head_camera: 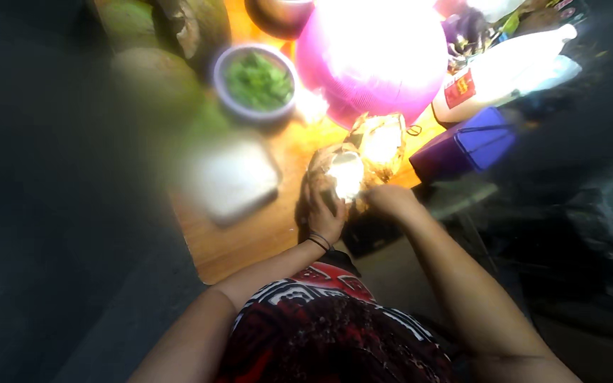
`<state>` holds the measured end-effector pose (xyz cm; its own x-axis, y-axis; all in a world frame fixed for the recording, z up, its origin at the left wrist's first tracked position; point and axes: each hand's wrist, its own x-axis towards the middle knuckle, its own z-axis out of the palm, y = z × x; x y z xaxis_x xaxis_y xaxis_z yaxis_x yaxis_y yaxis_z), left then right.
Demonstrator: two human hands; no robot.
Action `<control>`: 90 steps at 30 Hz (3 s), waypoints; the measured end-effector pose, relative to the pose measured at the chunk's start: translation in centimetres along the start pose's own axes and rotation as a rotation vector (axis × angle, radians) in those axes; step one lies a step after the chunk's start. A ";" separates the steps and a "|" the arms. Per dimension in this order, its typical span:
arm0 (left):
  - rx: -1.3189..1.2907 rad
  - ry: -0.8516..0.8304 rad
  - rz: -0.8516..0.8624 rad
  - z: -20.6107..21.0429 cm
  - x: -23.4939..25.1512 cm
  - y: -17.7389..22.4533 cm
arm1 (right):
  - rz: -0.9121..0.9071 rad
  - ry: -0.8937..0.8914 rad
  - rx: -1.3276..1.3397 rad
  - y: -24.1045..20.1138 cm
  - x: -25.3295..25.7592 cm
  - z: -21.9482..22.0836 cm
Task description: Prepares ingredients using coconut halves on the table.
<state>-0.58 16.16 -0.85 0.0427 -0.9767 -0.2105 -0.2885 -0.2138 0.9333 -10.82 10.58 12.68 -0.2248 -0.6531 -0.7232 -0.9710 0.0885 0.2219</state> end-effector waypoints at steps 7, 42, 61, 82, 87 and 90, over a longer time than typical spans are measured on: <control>-0.012 -0.006 0.002 -0.1 0.1 0.2 | 0.004 0.026 -0.010 -0.8 0.3 2.3; -0.010 -0.094 -0.010 -2.9 3.5 -0.4 | -0.198 0.277 0.725 2.8 1.3 7.5; -0.153 -0.374 -0.426 -6.1 8.6 0.9 | -0.181 0.278 0.590 1.1 1.4 8.2; -0.553 -0.322 -0.420 -3.8 3.1 -1.9 | -0.119 0.192 0.560 2.3 0.8 9.3; -0.525 -0.288 -0.328 -2.8 1.6 -3.0 | -0.005 0.266 0.227 2.6 0.0 4.7; -0.550 -0.261 -0.310 -2.4 1.3 -3.0 | -0.009 0.266 0.107 1.5 0.7 2.4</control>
<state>2.69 15.53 -3.24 -0.2075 -0.8461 -0.4909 0.2307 -0.5300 0.8160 -12.63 12.07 10.96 -0.2004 -0.8275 -0.5245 -0.9792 0.1511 0.1357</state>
